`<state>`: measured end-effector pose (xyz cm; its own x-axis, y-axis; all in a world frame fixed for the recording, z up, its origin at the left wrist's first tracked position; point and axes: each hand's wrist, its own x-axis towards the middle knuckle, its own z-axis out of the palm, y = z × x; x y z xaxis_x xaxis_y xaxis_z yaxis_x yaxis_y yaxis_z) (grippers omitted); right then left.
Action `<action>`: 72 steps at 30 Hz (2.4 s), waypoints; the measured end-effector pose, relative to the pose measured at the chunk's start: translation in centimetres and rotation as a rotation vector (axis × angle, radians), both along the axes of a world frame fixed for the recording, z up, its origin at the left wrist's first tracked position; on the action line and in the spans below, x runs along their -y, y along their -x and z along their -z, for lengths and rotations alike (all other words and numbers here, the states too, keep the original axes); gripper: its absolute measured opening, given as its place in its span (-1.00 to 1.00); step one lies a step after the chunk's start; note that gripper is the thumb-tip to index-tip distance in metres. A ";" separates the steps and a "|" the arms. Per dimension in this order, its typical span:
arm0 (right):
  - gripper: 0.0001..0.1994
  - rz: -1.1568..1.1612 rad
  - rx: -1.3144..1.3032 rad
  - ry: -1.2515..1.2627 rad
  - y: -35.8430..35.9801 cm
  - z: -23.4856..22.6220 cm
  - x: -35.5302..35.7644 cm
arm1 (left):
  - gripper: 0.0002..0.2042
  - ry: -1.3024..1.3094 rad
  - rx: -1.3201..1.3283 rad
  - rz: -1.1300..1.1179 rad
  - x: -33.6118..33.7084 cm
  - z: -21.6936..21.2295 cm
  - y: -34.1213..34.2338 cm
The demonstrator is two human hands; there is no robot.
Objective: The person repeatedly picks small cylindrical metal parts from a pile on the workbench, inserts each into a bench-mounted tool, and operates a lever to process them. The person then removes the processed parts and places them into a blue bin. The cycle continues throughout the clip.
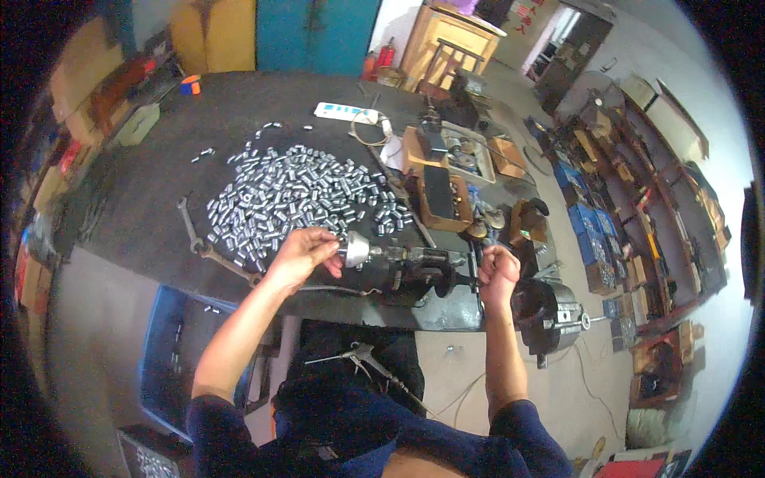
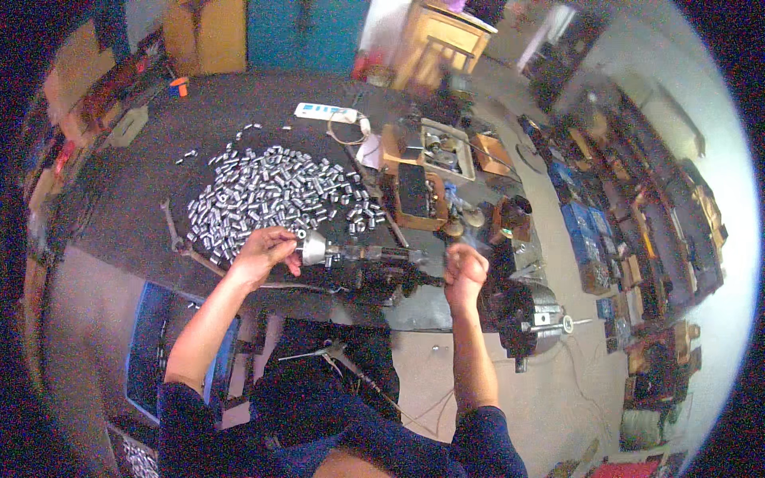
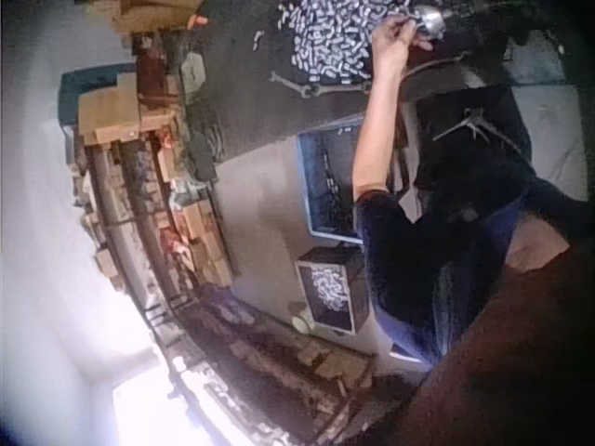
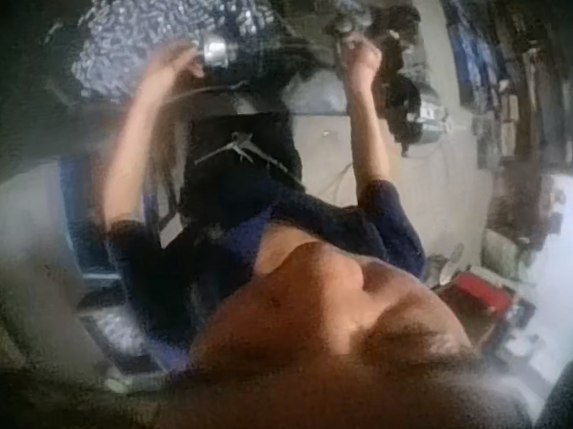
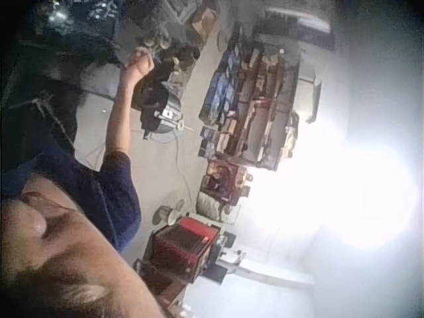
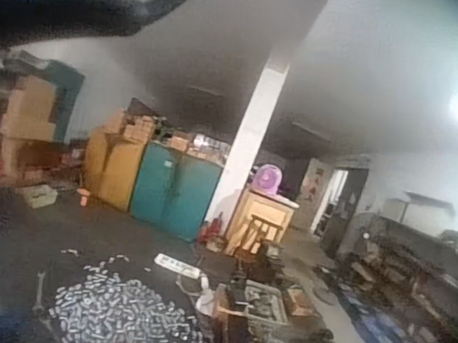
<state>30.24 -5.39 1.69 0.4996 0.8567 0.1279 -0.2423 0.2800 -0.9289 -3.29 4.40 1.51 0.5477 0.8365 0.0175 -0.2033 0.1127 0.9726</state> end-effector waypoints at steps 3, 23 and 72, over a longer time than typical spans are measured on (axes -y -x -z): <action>-0.83 0.004 -0.003 0.007 0.3 -1.0 -1.3 | -0.87 0.005 -0.002 0.019 -0.3 -0.1 0.0; -0.86 0.206 0.286 0.011 -0.9 2.9 -6.7 | -0.76 -0.316 -0.309 -0.115 0.6 0.5 -0.8; -0.84 0.246 0.180 -0.012 -1.6 5.2 -7.2 | -0.71 -0.444 -0.495 -0.317 0.2 1.5 -1.2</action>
<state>31.83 1.78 -3.53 0.6603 0.7107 0.2426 0.0021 0.3213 -0.9470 -2.09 4.15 0.04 0.3126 0.9274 0.2053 0.3137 -0.3048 0.8993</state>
